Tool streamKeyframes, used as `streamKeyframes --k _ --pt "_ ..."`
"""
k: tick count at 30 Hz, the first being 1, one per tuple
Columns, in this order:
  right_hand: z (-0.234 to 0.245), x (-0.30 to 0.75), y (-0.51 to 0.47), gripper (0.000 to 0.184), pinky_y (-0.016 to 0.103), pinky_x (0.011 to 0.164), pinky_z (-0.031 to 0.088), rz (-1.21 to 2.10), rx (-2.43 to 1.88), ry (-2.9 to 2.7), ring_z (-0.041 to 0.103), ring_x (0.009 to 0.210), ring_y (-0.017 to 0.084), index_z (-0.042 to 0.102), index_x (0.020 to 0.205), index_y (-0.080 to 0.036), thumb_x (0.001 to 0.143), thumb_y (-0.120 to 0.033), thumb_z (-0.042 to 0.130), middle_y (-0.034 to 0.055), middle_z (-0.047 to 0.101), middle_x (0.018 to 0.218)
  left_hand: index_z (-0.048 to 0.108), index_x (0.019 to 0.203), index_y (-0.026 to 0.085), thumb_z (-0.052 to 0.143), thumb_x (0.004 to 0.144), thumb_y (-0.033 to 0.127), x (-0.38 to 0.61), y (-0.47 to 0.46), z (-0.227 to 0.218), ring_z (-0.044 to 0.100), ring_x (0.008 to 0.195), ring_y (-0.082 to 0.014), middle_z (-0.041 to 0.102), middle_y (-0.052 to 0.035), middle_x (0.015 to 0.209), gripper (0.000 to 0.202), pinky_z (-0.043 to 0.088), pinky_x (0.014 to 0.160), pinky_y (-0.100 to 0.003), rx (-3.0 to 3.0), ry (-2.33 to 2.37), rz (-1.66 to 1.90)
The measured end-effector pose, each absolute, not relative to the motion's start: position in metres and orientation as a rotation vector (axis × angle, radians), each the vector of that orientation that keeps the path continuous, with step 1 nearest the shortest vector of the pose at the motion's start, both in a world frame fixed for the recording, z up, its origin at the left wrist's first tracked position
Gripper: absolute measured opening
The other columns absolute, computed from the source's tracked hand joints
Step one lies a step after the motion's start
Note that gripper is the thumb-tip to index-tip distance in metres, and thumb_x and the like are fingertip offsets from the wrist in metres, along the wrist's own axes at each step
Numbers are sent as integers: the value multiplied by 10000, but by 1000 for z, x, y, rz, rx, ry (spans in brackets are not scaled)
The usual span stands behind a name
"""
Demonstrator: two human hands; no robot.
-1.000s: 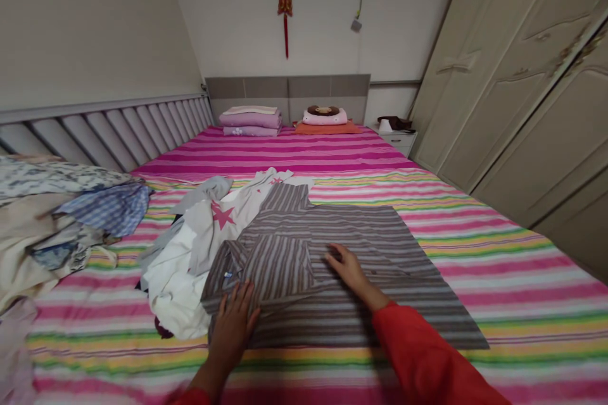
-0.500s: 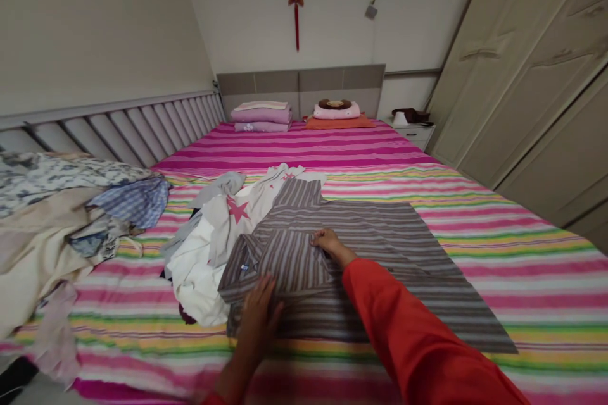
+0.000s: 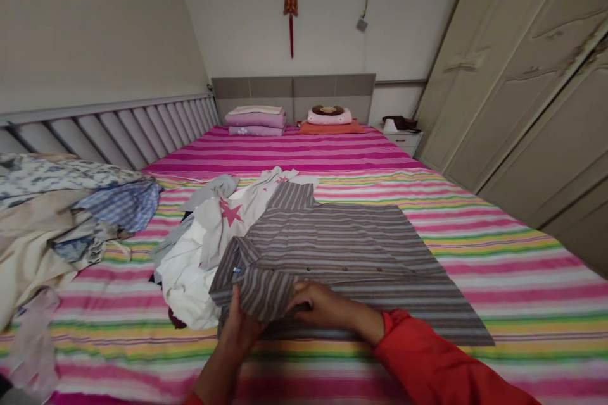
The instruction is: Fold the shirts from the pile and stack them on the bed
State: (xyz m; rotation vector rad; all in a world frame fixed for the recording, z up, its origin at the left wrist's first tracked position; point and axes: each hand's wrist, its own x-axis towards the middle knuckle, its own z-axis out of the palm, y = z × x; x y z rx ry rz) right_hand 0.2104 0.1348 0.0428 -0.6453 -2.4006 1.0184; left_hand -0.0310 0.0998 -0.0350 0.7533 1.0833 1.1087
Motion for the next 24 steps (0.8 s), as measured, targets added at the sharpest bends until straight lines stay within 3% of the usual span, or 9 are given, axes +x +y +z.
streamKeyframes --k 5,7,10,13,17,24 --pt "54 212 171 238 238 689 487 973 -932 -2293 613 741 143 760 940 -206 776 -111 616 -2 687 797 492 1349 222 193 867 756 -29 118 -1 605 1199 -271 607 -144 1341 780 503 992 -494 675 1086 1175" --pt "66 211 191 239 295 779 502 751 -1157 -2169 627 817 179 743 987 -190 811 -128 594 31 702 866 495 1331 187 163 856 769 -25 135 17 598 1208 -279 588 -182 1347 822 504 989 -495 717 1071 1232" --pt "74 210 198 335 407 973 447 374 -1346 -1983 589 1073 245 659 1191 -180 880 -188 536 112 676 1133 521 1308 186 199 881 723 -13 152 25 564 1249 -288 541 -182 1399 758 471 1021 -519 950 1196 1305" --pt "56 206 175 424 451 1060 388 261 -1335 -2047 503 1251 249 538 1354 -192 944 -246 446 130 592 1334 567 1287 202 354 920 571 8 156 6 498 1316 -277 549 -140 1406 562 373 1114 -525 1533 1429 1210" --pt "14 214 146 469 517 1146 259 273 -1310 -2298 364 1400 235 436 1443 -279 978 -339 414 65 470 1491 551 1341 217 339 954 369 35 154 -33 399 1393 -259 524 -114 1441 467 320 1146 -529 2302 1531 871" --pt "-4 309 167 503 586 1150 190 275 -1619 -2346 328 1428 251 405 1465 -281 986 -434 382 62 412 1529 513 1389 239 345 957 362 32 163 -55 415 1381 -274 519 -86 1451 479 364 1101 -530 2472 1781 731"
